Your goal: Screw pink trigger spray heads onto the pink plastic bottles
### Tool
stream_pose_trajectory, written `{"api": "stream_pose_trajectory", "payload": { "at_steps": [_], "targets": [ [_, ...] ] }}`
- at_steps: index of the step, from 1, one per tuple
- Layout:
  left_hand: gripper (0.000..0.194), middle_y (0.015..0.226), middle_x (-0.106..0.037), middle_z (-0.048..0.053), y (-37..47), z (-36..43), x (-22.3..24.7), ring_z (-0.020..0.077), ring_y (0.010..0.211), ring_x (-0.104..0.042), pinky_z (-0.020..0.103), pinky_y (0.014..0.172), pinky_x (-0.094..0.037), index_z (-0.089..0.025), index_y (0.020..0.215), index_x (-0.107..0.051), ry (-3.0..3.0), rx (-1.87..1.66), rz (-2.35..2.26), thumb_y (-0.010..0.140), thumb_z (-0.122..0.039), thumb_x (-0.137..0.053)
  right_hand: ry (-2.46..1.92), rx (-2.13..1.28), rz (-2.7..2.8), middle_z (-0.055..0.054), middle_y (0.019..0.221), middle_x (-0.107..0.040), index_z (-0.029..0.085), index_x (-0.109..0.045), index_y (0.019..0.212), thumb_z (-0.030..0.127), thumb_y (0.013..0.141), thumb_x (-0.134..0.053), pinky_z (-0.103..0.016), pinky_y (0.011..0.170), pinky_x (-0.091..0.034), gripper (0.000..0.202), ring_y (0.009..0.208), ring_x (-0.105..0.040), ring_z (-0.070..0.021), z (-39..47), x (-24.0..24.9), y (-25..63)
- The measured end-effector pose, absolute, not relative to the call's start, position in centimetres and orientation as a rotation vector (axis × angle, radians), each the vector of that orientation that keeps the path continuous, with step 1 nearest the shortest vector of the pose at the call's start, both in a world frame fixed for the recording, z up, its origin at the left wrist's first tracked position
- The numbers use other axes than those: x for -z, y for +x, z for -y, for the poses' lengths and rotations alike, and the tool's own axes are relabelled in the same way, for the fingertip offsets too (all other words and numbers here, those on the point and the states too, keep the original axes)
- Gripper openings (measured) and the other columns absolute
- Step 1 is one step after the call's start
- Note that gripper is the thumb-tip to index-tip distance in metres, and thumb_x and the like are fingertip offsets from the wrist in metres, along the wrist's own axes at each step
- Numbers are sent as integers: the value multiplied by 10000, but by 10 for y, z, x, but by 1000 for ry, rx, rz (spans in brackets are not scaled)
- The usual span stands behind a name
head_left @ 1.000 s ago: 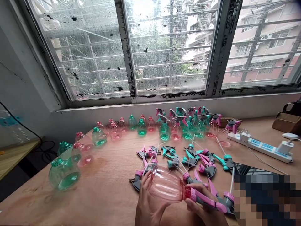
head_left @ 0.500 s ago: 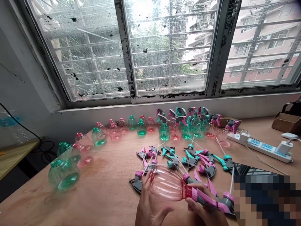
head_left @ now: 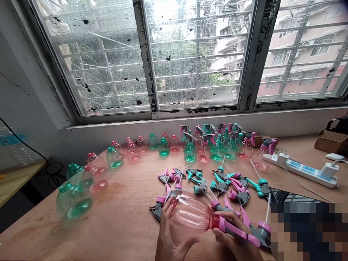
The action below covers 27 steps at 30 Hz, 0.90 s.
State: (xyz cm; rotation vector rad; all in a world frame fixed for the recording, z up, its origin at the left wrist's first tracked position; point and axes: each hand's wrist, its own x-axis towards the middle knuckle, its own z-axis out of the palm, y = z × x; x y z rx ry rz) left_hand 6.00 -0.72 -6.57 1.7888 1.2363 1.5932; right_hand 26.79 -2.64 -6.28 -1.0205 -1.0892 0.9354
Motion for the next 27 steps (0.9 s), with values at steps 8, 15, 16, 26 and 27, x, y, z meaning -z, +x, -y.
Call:
{"api": "stream_pose_trajectory", "payload": {
  "at_steps": [8, 15, 16, 26, 27],
  "targets": [
    [529, 1541, -479, 135, 58, 7, 62, 352, 1454, -436, 477, 1191, -412, -243, 1330, -603, 1656, -1563, -1171, 897, -543, -651, -1031, -891, 1092, 31, 642, -710, 284, -763, 940, 434, 745, -858, -245, 459, -596, 263, 491, -676, -185, 25, 64, 270],
    [586, 1533, -488, 126, 60, 5, 73, 364, 1440, -448, 589, 1169, -398, -321, 1433, -486, 1942, -1528, -1320, 906, -521, -650, -1052, -811, 1120, 46, 551, -676, 266, -730, 984, 453, 822, -789, -275, 520, -560, 255, 487, -644, -195, 26, 64, 273],
    [649, 1531, -489, 133, 60, 5, 73, 373, 1436, -450, 593, 1164, -403, -315, 1444, -469, 1951, -1527, -1324, 875, -546, -679, -1030, -824, 1111, 44, 568, -676, 266, -733, 975, 454, 817, -795, -270, 504, -561, 253, 486, -646, -192, 26, 62, 272],
    [565, 1529, -500, 113, 61, 6, 72, 350, 1448, -446, 545, 1174, -410, -313, 1440, -477, 1909, -1547, -1288, 932, -513, -619, -1104, -773, 1195, 65, 520, -663, 279, -723, 987, 464, 815, -786, -291, 597, -556, 260, 495, -656, -202, 26, 67, 274],
    [550, 1530, -501, 109, 61, 6, 73, 345, 1451, -444, 543, 1175, -410, -320, 1444, -467, 1913, -1552, -1284, 944, -502, -606, -1106, -777, 1205, 65, 518, -664, 278, -721, 988, 469, 818, -782, -297, 621, -556, 263, 507, -661, -206, 26, 67, 274]
  ]
}}
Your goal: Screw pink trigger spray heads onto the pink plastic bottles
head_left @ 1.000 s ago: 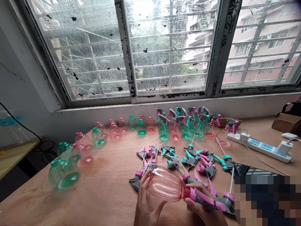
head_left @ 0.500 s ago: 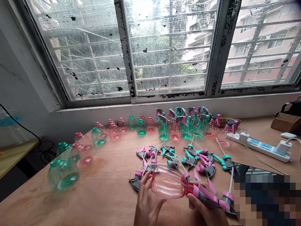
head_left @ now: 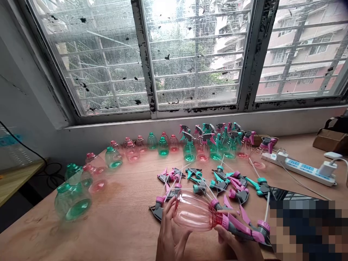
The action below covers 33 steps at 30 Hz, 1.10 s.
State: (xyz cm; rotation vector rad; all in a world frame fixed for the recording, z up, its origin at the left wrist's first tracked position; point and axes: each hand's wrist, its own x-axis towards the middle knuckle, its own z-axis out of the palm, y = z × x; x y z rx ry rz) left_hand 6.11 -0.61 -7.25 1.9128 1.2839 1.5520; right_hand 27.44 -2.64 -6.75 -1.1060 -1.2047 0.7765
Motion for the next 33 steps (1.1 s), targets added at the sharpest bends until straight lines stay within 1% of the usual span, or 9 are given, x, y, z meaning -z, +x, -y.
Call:
{"api": "stream_pose_trajectory", "payload": {
  "at_steps": [2, 6, 8, 10, 13, 18, 22, 27, 33],
  "targets": [
    [573, 1531, -506, 106, 61, 7, 73, 342, 1448, -450, 540, 1175, -411, -328, 1448, -449, 1910, -1543, -1275, 933, -516, -616, -1090, -794, 1204, 63, 524, -663, 276, -721, 992, 477, 818, -783, -298, 606, -558, 273, 512, -665, -211, 27, 68, 275],
    [725, 1514, -532, 129, 59, 9, 72, 360, 1431, -465, 544, 1171, -410, -301, 1460, -432, 1888, -1495, -1249, 856, -646, -636, -1029, -828, 1139, 62, 567, -655, 282, -725, 978, 471, 809, -798, -280, 496, -556, 264, 488, -662, -202, 27, 68, 274],
    [628, 1511, -534, 124, 59, 9, 71, 344, 1429, -471, 523, 1168, -417, -299, 1424, -471, 1869, -1501, -1237, 900, -622, -593, -1051, -810, 1160, 59, 571, -663, 278, -721, 991, 461, 816, -791, -283, 494, -552, 262, 490, -659, -205, 26, 70, 277],
    [529, 1520, -523, 110, 60, 9, 71, 325, 1427, -479, 498, 1168, -423, -309, 1392, -501, 1865, -1506, -1244, 934, -562, -585, -1116, -746, 1260, 53, 551, -680, 266, -718, 1005, 444, 835, -772, -303, 586, -564, 252, 533, -673, -222, 25, 73, 281],
    [541, 1531, -513, 94, 61, 9, 72, 324, 1443, -460, 499, 1174, -420, -330, 1424, -479, 1908, -1506, -1269, 937, -532, -600, -1193, -661, 1384, 47, 540, -693, 254, -705, 1040, 432, 873, -730, -318, 680, -556, 245, 585, -686, -235, 23, 78, 288],
    [557, 1506, -550, 87, 62, 9, 71, 329, 1435, -476, 522, 1158, -444, -341, 1460, -456, 1957, -1522, -1307, 948, -512, -593, -1164, -717, 1406, 41, 562, -699, 248, -675, 1040, 442, 920, -667, -295, 625, -547, 228, 562, -685, -220, 21, 80, 290],
    [710, 1512, -543, 101, 59, 10, 68, 358, 1424, -478, 551, 1170, -419, -339, 1460, -454, 1946, -1495, -1258, 846, -629, -660, -1120, -764, 1318, 48, 545, -672, 249, -682, 1037, 460, 879, -719, -305, 601, -557, 266, 530, -674, -216, 23, 73, 282],
    [572, 1563, -474, 124, 59, 10, 69, 348, 1466, -427, 522, 1184, -409, -296, 1467, -467, 1849, -1454, -1275, 959, -544, -549, -1118, -839, 1155, 58, 520, -616, 256, -721, 966, 520, 794, -791, -272, 442, -515, 323, 457, -623, -197, 27, 66, 275],
    [548, 1562, -473, 112, 60, 8, 72, 342, 1468, -426, 541, 1205, -381, -321, 1495, -425, 1926, -1498, -1272, 983, -482, -538, -1083, -834, 1135, 71, 522, -606, 271, -723, 990, 484, 797, -796, -256, 482, -539, 297, 464, -616, -179, 27, 68, 274]
  ]
}}
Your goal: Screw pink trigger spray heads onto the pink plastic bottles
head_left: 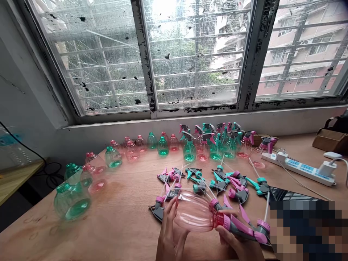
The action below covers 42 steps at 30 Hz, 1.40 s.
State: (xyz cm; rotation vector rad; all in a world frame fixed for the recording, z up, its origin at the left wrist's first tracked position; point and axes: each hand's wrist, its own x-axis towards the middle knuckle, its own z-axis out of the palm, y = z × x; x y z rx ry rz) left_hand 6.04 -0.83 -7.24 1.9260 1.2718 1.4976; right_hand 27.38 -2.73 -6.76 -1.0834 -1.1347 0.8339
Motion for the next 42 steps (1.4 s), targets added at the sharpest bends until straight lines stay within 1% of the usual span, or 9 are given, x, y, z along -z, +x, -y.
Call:
{"api": "stream_pose_trajectory", "payload": {
  "at_steps": [6, 11, 15, 20, 25, 29, 34, 38, 42],
  "targets": [
    [765, 1573, -425, 154, 61, 9, 69, 394, 1461, -411, 571, 1180, -405, -271, 1504, -403, 1901, -1491, -1275, 861, -588, -669, -1056, -840, 1116, 68, 563, -625, 274, -734, 960, 430, 749, -853, -212, 383, -523, 288, 423, -620, -156, 26, 68, 270],
    [688, 1609, -355, 140, 61, 8, 73, 381, 1486, -370, 559, 1163, -430, -300, 1488, -409, 1888, -1537, -1278, 891, -524, -667, -1086, -858, 1142, 72, 554, -623, 289, -727, 998, 428, 772, -830, -207, 390, -496, 285, 440, -647, -163, 25, 70, 272],
    [621, 1594, -367, 140, 61, 7, 73, 363, 1477, -387, 570, 1168, -420, -301, 1481, -403, 1893, -1560, -1253, 931, -470, -635, -1101, -865, 1144, 67, 554, -624, 285, -734, 984, 439, 751, -843, -226, 397, -515, 299, 447, -657, -182, 25, 71, 272],
    [747, 1578, -401, 147, 60, 9, 69, 386, 1469, -394, 578, 1202, -366, -281, 1486, -413, 1881, -1575, -1185, 854, -560, -698, -1051, -899, 1099, 58, 618, -653, 289, -738, 961, 410, 749, -851, -206, 396, -494, 269, 434, -643, -151, 25, 70, 271],
    [657, 1592, -396, 140, 60, 9, 70, 381, 1496, -357, 540, 1200, -386, -283, 1473, -454, 1872, -1569, -1208, 899, -530, -658, -1072, -865, 1093, 75, 537, -597, 291, -744, 962, 397, 746, -849, -224, 405, -536, 263, 439, -620, -169, 27, 65, 270],
    [575, 1576, -413, 136, 62, 8, 71, 365, 1458, -421, 558, 1171, -419, -300, 1466, -451, 1873, -1572, -1248, 943, -465, -623, -1065, -874, 1096, 76, 529, -605, 295, -748, 957, 398, 756, -844, -233, 416, -551, 245, 432, -616, -170, 27, 63, 270],
    [750, 1560, -422, 153, 62, 9, 67, 398, 1470, -391, 577, 1201, -369, -267, 1446, -469, 1857, -1621, -1175, 821, -607, -709, -1064, -845, 1111, 72, 552, -613, 303, -747, 944, 437, 734, -854, -240, 396, -546, 271, 443, -623, -181, 27, 63, 270],
    [580, 1553, -439, 147, 60, 9, 65, 369, 1479, -384, 536, 1193, -386, -259, 1386, -552, 1782, -1617, -1202, 911, -588, -600, -1085, -862, 1104, 71, 549, -625, 288, -731, 958, 467, 750, -840, -239, 403, -544, 295, 441, -633, -180, 25, 64, 270],
    [516, 1554, -466, 119, 58, 7, 69, 342, 1476, -405, 525, 1212, -358, -300, 1390, -561, 1786, -1561, -1256, 920, -499, -643, -1096, -854, 1117, 63, 547, -622, 284, -735, 942, 461, 763, -826, -254, 442, -564, 267, 473, -642, -196, 24, 67, 272]
  ]
}}
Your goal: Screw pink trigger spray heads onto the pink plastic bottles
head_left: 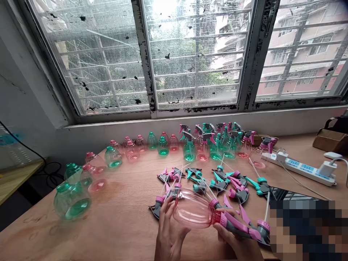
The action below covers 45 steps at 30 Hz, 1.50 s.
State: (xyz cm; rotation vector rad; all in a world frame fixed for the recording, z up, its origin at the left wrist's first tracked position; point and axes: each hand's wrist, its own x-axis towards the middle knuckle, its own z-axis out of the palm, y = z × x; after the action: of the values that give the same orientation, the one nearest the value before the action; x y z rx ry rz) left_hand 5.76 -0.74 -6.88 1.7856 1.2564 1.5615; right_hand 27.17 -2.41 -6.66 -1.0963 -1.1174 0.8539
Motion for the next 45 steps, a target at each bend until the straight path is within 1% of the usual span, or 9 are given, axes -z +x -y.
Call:
{"api": "stream_pose_trajectory", "payload": {
  "at_steps": [3, 8, 18, 23, 28, 31, 34, 38, 45],
  "targets": [
    [505, 1503, -552, 90, 58, 7, 74, 317, 1442, -465, 517, 1206, -378, -334, 1404, -532, 1812, -1550, -1267, 931, -471, -642, -1062, -879, 1143, 56, 574, -642, 285, -733, 966, 428, 796, -802, -256, 486, -588, 232, 488, -653, -194, 23, 70, 277],
    [721, 1447, -608, 136, 59, 9, 73, 360, 1398, -512, 549, 1180, -401, -274, 1442, -495, 1813, -1494, -1319, 832, -594, -706, -1088, -912, 1283, 38, 647, -683, 277, -711, 999, 357, 839, -778, -254, 525, -608, 190, 538, -694, -196, 22, 70, 284],
    [536, 1482, -601, 68, 50, 6, 64, 311, 1409, -519, 498, 1217, -380, -334, 1410, -538, 1791, -1490, -1257, 907, -451, -681, -1055, -861, 1082, 57, 541, -620, 255, -751, 949, 445, 753, -846, -230, 429, -565, 289, 470, -651, -185, 27, 65, 270],
    [806, 1463, -604, 122, 54, 7, 73, 374, 1396, -518, 546, 1201, -388, -270, 1410, -532, 1702, -1472, -1317, 730, -618, -790, -1045, -915, 1131, 18, 709, -725, 259, -744, 964, 369, 748, -859, -223, 438, -568, 267, 496, -674, -172, 25, 69, 274],
    [688, 1430, -615, 145, 56, 7, 69, 361, 1391, -527, 527, 1209, -377, -248, 1397, -529, 1580, -1500, -1222, 833, -605, -698, -1034, -934, 1080, 30, 718, -718, 275, -759, 939, 379, 727, -876, -194, 434, -564, 263, 489, -663, -148, 24, 70, 270],
    [645, 1525, -520, 130, 57, 6, 67, 360, 1474, -415, 524, 1227, -348, -272, 1402, -544, 1714, -1565, -1229, 846, -548, -718, -1024, -911, 1081, 63, 583, -646, 278, -757, 947, 375, 747, -866, -183, 430, -543, 247, 464, -633, -144, 25, 70, 270],
    [579, 1579, -449, 118, 57, 5, 68, 360, 1485, -394, 551, 1214, -359, -302, 1388, -559, 1821, -1606, -1242, 867, -500, -716, -1007, -891, 1077, 49, 634, -683, 278, -756, 955, 390, 758, -858, -176, 432, -538, 249, 463, -632, -134, 25, 69, 270],
    [671, 1550, -490, 109, 57, 6, 67, 373, 1463, -420, 583, 1209, -350, -328, 1412, -534, 1807, -1595, -1222, 818, -558, -744, -1035, -898, 1073, 19, 771, -744, 281, -757, 942, 433, 733, -867, -195, 428, -567, 281, 468, -659, -140, 26, 68, 269],
    [540, 1542, -503, 95, 56, 11, 58, 370, 1450, -441, 535, 1214, -362, -325, 1344, -628, 1703, -1557, -1213, 850, -521, -727, -1040, -896, 1101, 31, 692, -723, 293, -763, 958, 371, 751, -857, -195, 424, -548, 240, 469, -642, -149, 25, 68, 271]
  ]
}}
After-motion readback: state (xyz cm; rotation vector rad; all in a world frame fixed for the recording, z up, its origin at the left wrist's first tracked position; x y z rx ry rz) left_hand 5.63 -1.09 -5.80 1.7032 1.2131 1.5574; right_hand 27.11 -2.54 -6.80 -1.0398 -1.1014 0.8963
